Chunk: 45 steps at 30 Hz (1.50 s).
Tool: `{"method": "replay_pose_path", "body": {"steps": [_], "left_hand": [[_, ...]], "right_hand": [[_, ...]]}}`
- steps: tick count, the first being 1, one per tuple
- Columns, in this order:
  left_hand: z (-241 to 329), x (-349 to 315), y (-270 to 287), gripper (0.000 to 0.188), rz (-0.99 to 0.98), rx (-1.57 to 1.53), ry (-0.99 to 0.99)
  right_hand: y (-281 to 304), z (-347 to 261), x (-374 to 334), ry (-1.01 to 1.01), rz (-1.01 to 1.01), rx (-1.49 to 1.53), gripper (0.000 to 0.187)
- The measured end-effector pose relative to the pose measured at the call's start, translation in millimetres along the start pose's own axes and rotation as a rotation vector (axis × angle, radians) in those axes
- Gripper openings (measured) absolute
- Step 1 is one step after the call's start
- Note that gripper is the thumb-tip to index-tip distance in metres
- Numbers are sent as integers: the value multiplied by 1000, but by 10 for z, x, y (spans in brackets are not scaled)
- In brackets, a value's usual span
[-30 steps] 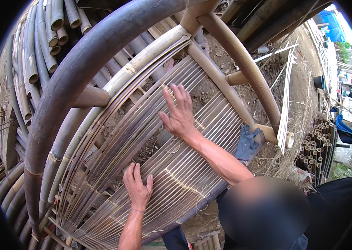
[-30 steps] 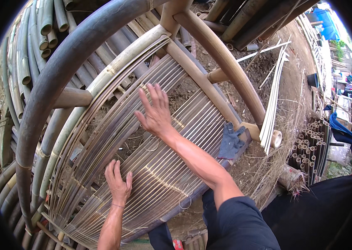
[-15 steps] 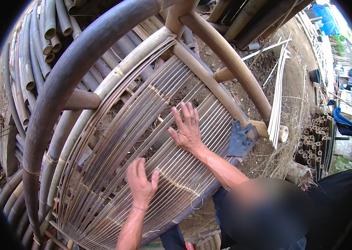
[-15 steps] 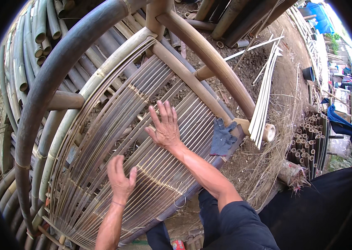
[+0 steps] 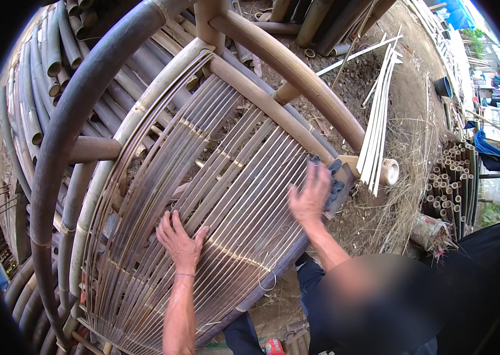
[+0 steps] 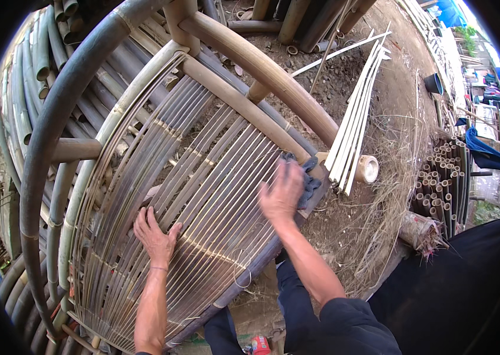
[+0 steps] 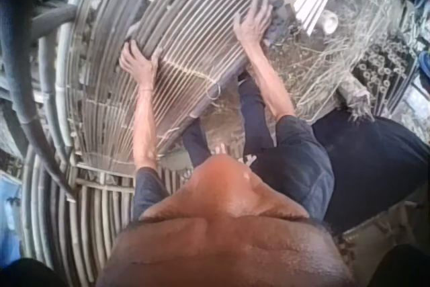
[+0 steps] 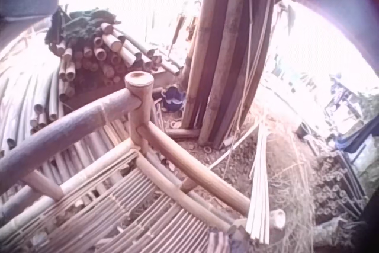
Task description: The person arranges thin bamboo strips into a frame and then sits on the ground to tie the strips to the frame using orange string. The person repeatedly wraps and knots the string to secure the strips in place.
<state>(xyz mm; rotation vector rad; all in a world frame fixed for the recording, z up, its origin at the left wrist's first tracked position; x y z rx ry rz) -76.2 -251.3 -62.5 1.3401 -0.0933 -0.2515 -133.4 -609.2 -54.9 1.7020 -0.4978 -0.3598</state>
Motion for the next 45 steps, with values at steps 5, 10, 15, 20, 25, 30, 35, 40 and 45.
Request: {"method": "replay_pose_path", "body": {"steps": [5,10,15,20,25,30,35,40,45], "left_hand": [[-293,383,145,85,56,74,122],[-88,317,372,69,106,26,87],[394,-190,-45,66,-188,-344,-89],[145,-93,-534,66,-624,-548,216],[102,33,-509,58,-843,-503,357],[238,-111,-152,70,-438,-404,261],[1063,-593,603,63,-112,-406,-43],[978,-1556,354,73,-285,-332,86],[839,-1736,80,78,-272,-212,154]], "right_hand": [[66,827,-469,-39,-75,-3,36],[149,-244,-197,2,202,406,24],[-95,-1769,573,238,117,504,41],[77,-1668,280,386,-14,499,65],[-621,-738,-179,469,-162,217,76],[-879,-752,-186,469,-260,110,82],[-786,-815,-183,537,-223,332,78],[-250,-633,-355,680,-73,373,77],[-674,-1123,204,578,-156,338,81]]}}
Point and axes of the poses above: each hand's wrist, its own x-axis towards the middle knuckle, its own y-axis out of the back of the hand, z = x × y, the point moved 8 cm from there along x, towards the middle knuckle
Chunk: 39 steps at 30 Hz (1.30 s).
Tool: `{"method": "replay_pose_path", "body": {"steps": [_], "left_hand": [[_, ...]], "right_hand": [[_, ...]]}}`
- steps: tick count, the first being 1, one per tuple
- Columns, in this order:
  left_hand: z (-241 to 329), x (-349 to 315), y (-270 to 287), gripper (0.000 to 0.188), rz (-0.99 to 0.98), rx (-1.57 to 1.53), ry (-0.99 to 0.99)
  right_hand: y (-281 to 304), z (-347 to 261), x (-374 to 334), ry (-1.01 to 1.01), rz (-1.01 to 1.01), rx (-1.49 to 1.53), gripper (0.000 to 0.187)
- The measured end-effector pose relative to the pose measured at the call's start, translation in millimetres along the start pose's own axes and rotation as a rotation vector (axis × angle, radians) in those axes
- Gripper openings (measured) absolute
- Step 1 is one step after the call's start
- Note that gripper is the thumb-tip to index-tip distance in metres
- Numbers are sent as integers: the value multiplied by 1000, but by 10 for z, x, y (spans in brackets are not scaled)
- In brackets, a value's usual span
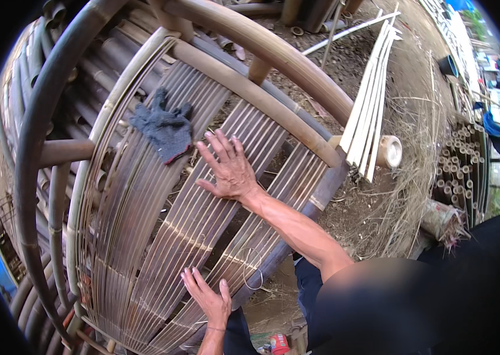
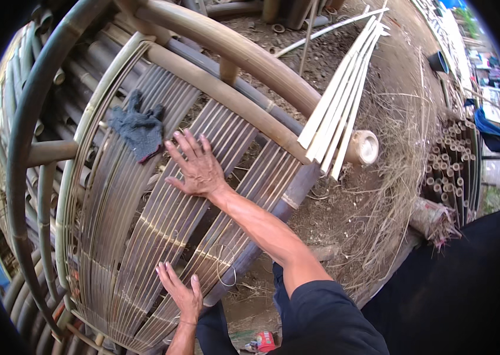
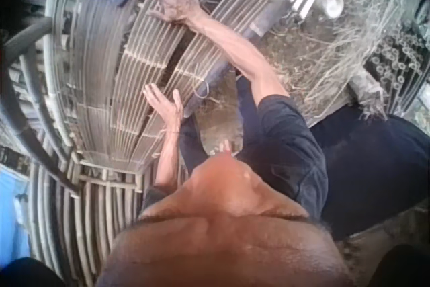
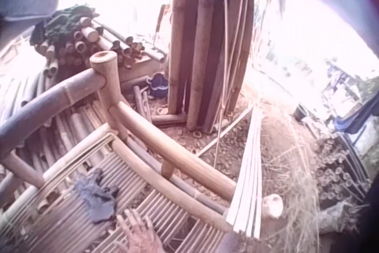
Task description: The person arranges thin bamboo strips into a frame and then sits on the ground to tie the strips to the frame using orange string. The person repeatedly wraps and knots the string to secure the strips in place.
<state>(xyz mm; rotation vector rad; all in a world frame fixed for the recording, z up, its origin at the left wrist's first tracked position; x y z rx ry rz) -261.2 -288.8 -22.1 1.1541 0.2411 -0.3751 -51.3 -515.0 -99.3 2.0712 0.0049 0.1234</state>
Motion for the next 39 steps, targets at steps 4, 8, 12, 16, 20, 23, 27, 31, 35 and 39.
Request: {"method": "replay_pose_path", "body": {"steps": [4,8,12,16,20,23,27,31,35,39], "left_hand": [[149,205,-58,74,52,-55,-33],[330,45,-141,69,12,-201,-110],[410,50,-449,69,-74,-213,-114],[256,209,-431,69,-91,-202,-81],[147,366,-521,69,-183,-192,-59],[2,446,-606,64,-259,-247,27],[-144,569,-746,56,-529,-249,141],[-277,602,-916,47,-768,-444,266],[-270,584,-808,46,-755,-354,211],[-244,553,-529,46,-695,-395,209]], "right_hand": [[83,143,-425,151,42,11,78],[302,439,-601,43,34,-90,76],[107,336,-108,128,-2,-163,76],[314,158,-241,170,111,3,75],[238,128,-72,192,144,7,72],[85,28,89,233,91,44,71],[268,9,-214,262,127,87,69],[542,188,-768,34,100,65,66],[408,514,-1219,-164,3,-81,72],[310,497,-1212,-236,-86,-105,74]]}}
Point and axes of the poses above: each hand's wrist, its own x-axis towards the middle knuckle, its own y-axis out of the back of the hand, z = x × y, the point moved 8 cm from there along x, towards the middle knuckle
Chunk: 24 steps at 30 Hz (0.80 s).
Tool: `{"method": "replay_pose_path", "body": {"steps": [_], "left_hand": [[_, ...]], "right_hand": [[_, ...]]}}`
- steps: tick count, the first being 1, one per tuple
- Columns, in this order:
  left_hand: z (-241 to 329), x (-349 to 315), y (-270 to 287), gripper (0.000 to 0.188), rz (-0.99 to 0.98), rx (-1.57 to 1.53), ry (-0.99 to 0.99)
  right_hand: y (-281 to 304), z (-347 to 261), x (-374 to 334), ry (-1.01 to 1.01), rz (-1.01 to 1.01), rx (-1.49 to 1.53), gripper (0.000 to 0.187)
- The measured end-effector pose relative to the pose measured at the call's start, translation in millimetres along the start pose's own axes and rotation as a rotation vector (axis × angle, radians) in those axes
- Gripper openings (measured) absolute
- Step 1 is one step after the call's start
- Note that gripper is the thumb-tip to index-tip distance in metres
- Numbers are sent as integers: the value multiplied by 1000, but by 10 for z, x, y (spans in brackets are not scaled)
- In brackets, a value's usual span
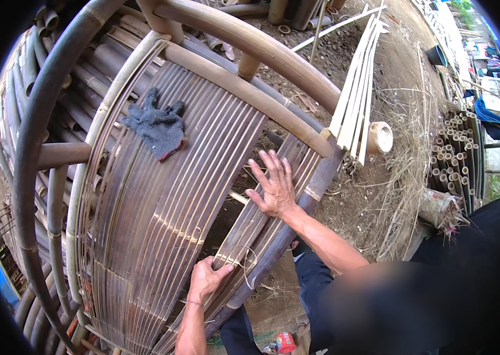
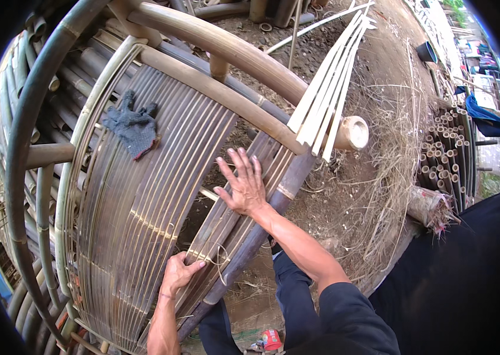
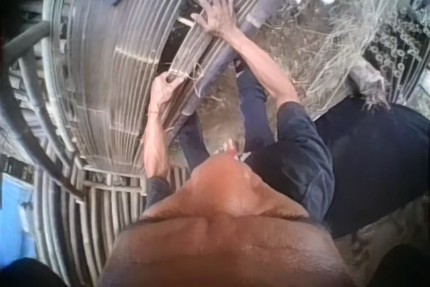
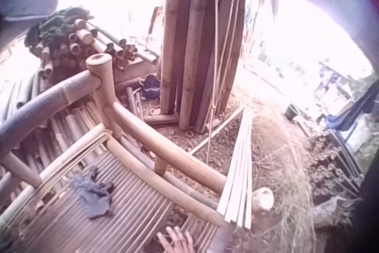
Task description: The person arranges thin bamboo strips into a frame and then sits on the ground to tie the strips to the frame using orange string. The person repeatedly wraps and knots the string to secure the strips in place.
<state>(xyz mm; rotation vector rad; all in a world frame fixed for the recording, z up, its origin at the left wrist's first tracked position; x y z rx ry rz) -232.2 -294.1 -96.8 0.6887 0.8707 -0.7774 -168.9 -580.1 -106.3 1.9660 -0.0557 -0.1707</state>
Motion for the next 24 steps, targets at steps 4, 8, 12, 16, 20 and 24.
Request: {"method": "replay_pose_path", "body": {"steps": [4,8,12,16,20,24], "left_hand": [[93,-143,34,40,35,-33,-14],[203,-317,148,39,70,29,-9],[16,-182,138,39,3,-72,-17],[-9,-194,160,33,35,38,-42],[39,-59,351,29,54,-204,-8],[7,-72,337,35,97,-36,-28]], "right_hand": [[37,-49,0,22,-33,28,74],[102,-162,-19,18,-40,55,74],[87,-114,-91,56,17,119,75],[415,66,-194,150,175,189,77],[135,-109,555,235,175,144,80],[197,-50,455,243,125,193,78]]}}
Point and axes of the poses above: each hand's wrist, its own x-axis towards the middle knuckle, its own y-axis out of the back of the hand, z = x × y, the point moved 8 cm from there along x, towards the middle knuckle
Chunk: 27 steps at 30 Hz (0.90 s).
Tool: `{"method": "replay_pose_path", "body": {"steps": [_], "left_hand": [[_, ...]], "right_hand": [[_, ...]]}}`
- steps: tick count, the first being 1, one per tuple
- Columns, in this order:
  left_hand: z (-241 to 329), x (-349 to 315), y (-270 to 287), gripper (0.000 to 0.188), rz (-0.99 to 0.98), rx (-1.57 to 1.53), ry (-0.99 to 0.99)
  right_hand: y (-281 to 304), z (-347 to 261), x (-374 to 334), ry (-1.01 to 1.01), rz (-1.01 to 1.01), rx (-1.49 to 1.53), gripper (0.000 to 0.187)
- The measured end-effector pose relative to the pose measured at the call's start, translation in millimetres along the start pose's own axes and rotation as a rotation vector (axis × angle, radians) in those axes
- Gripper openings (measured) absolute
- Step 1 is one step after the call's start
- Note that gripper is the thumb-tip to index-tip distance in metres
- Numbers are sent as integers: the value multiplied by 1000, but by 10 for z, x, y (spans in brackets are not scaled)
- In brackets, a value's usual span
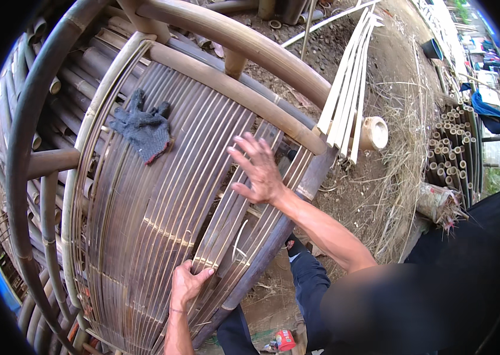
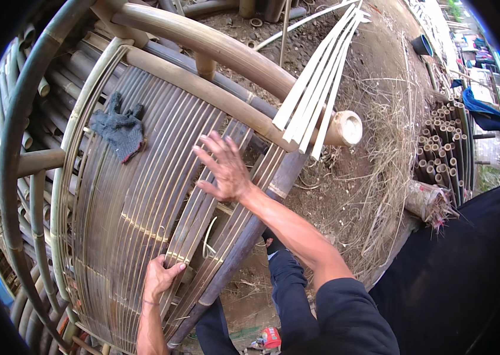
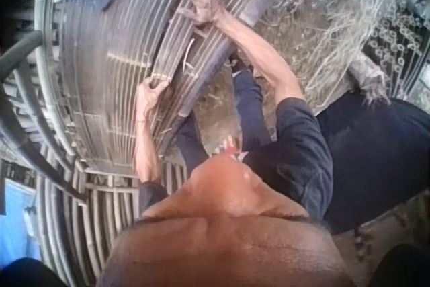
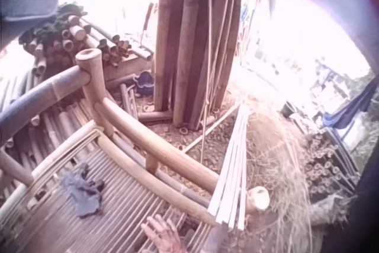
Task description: The person arranges thin bamboo strips into a frame and then sits on the ground to tie the strips to the frame using orange string. The person repeatedly wraps and knots the string to secure the strips in place.
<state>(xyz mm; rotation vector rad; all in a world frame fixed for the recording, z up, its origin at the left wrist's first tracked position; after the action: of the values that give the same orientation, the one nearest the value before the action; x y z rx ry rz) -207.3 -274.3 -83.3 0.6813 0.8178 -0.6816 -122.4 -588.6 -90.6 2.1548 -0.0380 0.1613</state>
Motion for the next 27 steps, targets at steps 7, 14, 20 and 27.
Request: {"method": "replay_pose_path", "body": {"steps": [7,14,20,27], "left_hand": [[228,-3,87,50,122,55,-26],[731,-782,-284,67,426,162,-404],[209,6,-1176,58,63,271,-48],[265,-216,-936,54,-10,226,-87]], "right_hand": [[-136,30,306,55,20,-84,74],[182,-104,-143,-158,155,-19,63],[539,39,-1145,-362,9,-79,67],[833,52,-1199,-194,8,-92,70]]}}
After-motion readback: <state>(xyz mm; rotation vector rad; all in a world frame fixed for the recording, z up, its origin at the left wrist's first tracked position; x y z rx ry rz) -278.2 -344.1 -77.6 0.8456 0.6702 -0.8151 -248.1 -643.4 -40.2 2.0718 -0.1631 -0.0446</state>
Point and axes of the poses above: each hand's wrist, its own x-axis towards the middle knuckle, its own y-axis out of the back of the hand, z = x × y, the point moved 8 cm from there along x, towards the middle knuckle
